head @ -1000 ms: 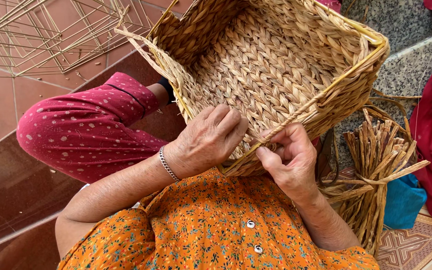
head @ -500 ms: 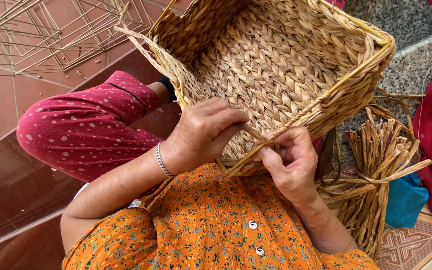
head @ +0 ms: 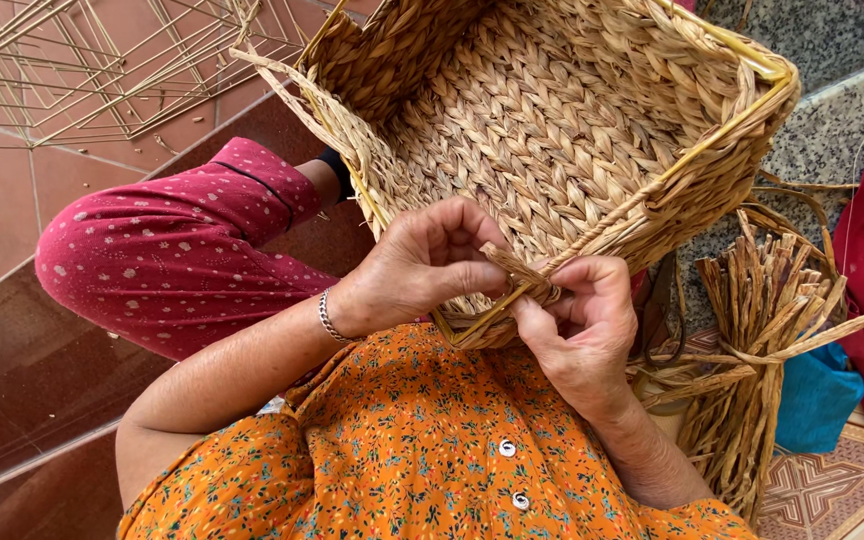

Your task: The person weaves a rectangular basket using dried palm leaves, interlacing strands along the rim and trimming excess with scissors. The person rotates the basket to work on different sides and secures the weave by hand.

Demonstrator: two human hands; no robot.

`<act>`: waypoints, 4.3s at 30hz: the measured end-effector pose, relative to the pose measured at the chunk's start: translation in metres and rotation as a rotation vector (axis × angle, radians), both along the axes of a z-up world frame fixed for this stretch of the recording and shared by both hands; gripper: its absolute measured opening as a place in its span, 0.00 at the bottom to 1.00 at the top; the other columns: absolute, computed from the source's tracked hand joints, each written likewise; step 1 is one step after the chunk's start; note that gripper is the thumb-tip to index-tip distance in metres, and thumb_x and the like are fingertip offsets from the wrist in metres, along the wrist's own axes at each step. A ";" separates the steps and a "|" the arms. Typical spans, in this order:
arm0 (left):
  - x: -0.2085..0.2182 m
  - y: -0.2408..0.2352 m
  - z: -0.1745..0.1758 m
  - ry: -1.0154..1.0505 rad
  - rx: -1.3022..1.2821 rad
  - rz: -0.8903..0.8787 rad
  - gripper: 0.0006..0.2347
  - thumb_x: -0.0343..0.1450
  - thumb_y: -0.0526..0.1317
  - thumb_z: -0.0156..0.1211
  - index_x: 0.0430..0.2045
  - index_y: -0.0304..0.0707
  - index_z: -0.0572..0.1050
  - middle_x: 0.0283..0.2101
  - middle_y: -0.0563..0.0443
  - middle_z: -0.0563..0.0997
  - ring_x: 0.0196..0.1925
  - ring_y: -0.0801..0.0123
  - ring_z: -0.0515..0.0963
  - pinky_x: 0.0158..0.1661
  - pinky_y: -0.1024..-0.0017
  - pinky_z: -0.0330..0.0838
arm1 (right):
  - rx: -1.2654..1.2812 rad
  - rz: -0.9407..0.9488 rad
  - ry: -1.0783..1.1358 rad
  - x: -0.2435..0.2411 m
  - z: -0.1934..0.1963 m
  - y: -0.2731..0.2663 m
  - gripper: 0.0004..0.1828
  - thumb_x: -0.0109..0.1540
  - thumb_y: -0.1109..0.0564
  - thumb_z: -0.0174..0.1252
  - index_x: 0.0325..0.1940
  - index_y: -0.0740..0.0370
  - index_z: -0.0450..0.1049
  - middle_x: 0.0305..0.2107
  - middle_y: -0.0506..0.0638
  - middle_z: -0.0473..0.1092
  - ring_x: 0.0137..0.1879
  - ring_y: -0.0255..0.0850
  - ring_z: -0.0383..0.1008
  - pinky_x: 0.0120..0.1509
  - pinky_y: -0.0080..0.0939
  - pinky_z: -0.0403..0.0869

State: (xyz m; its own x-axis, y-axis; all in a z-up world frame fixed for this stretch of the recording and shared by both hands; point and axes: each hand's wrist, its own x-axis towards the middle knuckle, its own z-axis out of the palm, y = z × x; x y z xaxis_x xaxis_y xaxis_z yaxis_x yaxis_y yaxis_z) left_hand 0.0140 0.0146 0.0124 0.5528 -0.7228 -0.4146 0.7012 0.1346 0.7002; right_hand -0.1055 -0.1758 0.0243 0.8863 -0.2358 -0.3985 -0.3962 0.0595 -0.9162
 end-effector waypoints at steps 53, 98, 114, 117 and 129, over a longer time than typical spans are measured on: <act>-0.050 -0.010 0.024 -1.428 0.503 -0.067 0.21 0.70 0.27 0.63 0.57 0.17 0.67 0.31 0.44 0.72 0.30 0.58 0.74 0.31 0.63 0.71 | 0.889 -0.049 -0.142 -0.029 -0.010 -0.011 0.10 0.72 0.55 0.57 0.46 0.61 0.63 0.29 0.48 0.62 0.36 0.35 0.62 0.35 0.42 0.76; 0.036 0.009 0.105 -1.263 0.583 -0.064 0.13 0.65 0.27 0.63 0.43 0.24 0.76 0.48 0.37 0.81 0.53 0.57 0.82 0.57 0.65 0.74 | -1.381 -0.311 -0.243 0.027 -0.205 -0.176 0.04 0.68 0.53 0.63 0.40 0.53 0.78 0.41 0.46 0.73 0.48 0.43 0.65 0.53 0.44 0.62; 0.034 -0.092 0.095 -1.624 0.236 -0.405 0.08 0.70 0.32 0.69 0.41 0.32 0.78 0.41 0.46 0.83 0.39 0.64 0.82 0.38 0.71 0.77 | -0.800 -0.022 -0.811 0.005 -0.017 -0.055 0.10 0.69 0.55 0.62 0.49 0.62 0.71 0.35 0.50 0.73 0.40 0.43 0.75 0.45 0.45 0.75; 0.051 -0.065 0.095 -1.552 0.456 -0.241 0.05 0.71 0.31 0.68 0.38 0.34 0.80 0.36 0.49 0.84 0.34 0.71 0.82 0.33 0.76 0.75 | -0.799 -0.032 -0.741 0.017 -0.023 -0.074 0.10 0.63 0.56 0.65 0.47 0.59 0.76 0.31 0.48 0.76 0.33 0.38 0.75 0.35 0.40 0.73; 0.089 -0.010 0.040 -0.945 0.507 -0.013 0.06 0.78 0.31 0.60 0.47 0.31 0.78 0.34 0.57 0.81 0.34 0.84 0.75 0.35 0.85 0.70 | -0.963 -0.209 -0.334 -0.060 0.003 -0.153 0.06 0.64 0.61 0.70 0.43 0.61 0.79 0.32 0.49 0.73 0.36 0.40 0.73 0.42 0.39 0.70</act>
